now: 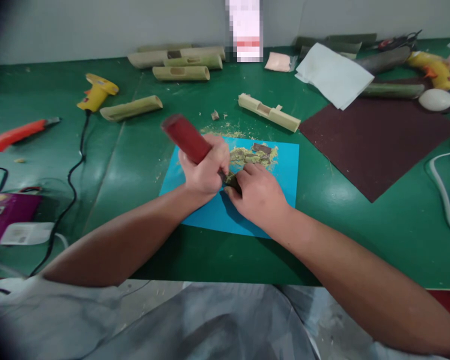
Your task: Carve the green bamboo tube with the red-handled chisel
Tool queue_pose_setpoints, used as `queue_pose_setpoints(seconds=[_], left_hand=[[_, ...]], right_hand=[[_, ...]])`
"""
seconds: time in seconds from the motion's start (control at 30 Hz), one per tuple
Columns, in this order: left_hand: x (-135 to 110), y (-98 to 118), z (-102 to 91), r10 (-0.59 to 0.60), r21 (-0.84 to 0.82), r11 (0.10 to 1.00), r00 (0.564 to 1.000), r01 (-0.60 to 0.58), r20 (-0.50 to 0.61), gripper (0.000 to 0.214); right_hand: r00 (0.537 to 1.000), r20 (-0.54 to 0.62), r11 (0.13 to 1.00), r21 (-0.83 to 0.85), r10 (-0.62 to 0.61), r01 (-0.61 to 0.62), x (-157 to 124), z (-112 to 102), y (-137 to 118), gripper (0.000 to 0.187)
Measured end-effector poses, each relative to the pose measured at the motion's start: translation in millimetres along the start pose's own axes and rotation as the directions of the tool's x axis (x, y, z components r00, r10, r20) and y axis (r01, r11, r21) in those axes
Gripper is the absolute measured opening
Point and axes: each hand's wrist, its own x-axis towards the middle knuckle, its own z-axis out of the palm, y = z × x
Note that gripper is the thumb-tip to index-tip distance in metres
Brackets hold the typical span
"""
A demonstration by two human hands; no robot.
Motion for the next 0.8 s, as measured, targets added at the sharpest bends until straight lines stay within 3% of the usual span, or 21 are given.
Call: queue_pose_setpoints(seconds=[0.2,0.6,0.8], left_hand=[[2.8,-8.6,-4.8,-0.108,0.003,0.994,0.994,0.108,-0.016,0.054],[1.5,-8.4,-1.4,-0.108,0.112,0.988,0.994,0.104,0.033,0.058],[1.1,-4.8,-3.7,-0.091,0.078,0.993,0.994,0.086,0.065,0.059]], right_hand=[[1.0,0.006,0.999,-0.043,0.004,-0.004,2.3,-0.9,1.9,0.016],[1.0,0.019,0.999,-0.03,0.012,-0.012,2.3,-0.3,1.9,0.014],[0.999,0.014,0.999,0.01,-0.041,0.041,1.1,1.9,0.2,0.018]])
